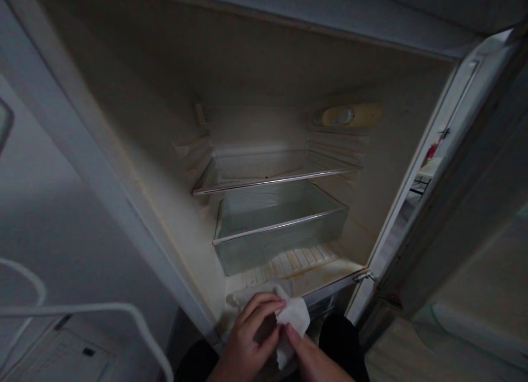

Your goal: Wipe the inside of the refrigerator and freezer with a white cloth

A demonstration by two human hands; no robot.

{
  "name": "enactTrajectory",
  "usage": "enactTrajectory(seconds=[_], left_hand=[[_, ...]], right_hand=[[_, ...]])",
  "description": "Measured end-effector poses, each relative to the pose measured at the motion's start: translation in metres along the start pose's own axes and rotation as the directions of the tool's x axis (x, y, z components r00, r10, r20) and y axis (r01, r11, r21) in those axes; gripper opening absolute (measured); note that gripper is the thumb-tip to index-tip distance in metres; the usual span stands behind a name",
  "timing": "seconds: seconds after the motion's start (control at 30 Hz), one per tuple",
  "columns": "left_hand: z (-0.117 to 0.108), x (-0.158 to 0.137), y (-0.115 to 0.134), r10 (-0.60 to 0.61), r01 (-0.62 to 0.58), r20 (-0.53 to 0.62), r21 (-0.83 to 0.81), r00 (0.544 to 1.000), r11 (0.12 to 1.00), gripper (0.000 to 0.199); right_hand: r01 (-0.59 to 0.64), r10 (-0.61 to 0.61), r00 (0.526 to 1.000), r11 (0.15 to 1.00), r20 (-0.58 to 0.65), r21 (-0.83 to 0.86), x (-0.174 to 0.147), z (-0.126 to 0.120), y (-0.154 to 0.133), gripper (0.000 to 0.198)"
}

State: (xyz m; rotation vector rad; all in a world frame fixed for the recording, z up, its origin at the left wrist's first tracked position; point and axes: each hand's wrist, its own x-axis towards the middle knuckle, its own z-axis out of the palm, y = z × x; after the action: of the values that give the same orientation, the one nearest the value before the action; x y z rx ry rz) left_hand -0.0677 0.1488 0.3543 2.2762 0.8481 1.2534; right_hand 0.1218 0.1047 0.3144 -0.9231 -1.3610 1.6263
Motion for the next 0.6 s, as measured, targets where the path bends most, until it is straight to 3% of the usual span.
enactTrajectory(seconds=[0.1, 0.17, 0.3, 0.43, 0.53, 0.6], left_hand=[[0.006, 0.004, -0.006, -0.186, 0.182, -0.023, -0.136, 0.982, 0.974, 0.03], [0.009, 0.006, -0.011, -0.258, 0.257, 0.023, -0.19, 0.966, 0.947, 0.02], [0.013, 0.007, -0.014, -0.211, 0.22, 0.065, -0.258, 0.975, 0.941, 0.029], [0.012, 0.002, -0.007, -0.144, 0.176, 0.106, -0.415, 0.984, 0.893, 0.033], [0.012, -0.003, 0.002, -0.123, 0.238, 0.266, -0.459, 0.956, 0.856, 0.039], [0.015, -0.004, 0.006, -0.071, 0.227, 0.336, -0.451, 0.939, 0.863, 0.038]], right_hand=[[-0.041, 0.04, 0.999, 0.999, 0.029, 0.023, 0.003, 0.003, -0.006, 0.093], [-0.018, 0.02, 0.997, 1.0, 0.07, -0.02, 0.004, 0.001, -0.007, 0.088], [0.005, 0.001, 0.998, 0.996, 0.067, -0.091, 0.007, -0.012, 0.001, 0.067], [-0.032, 0.06, 0.991, 0.972, -0.116, 0.233, 0.011, -0.022, 0.013, 0.06], [0.007, 0.107, 0.977, 0.847, -0.184, 0.531, 0.017, -0.021, 0.017, 0.05], [-0.009, 0.155, 0.973, 0.771, -0.173, 0.637, 0.023, -0.017, 0.017, 0.055]])
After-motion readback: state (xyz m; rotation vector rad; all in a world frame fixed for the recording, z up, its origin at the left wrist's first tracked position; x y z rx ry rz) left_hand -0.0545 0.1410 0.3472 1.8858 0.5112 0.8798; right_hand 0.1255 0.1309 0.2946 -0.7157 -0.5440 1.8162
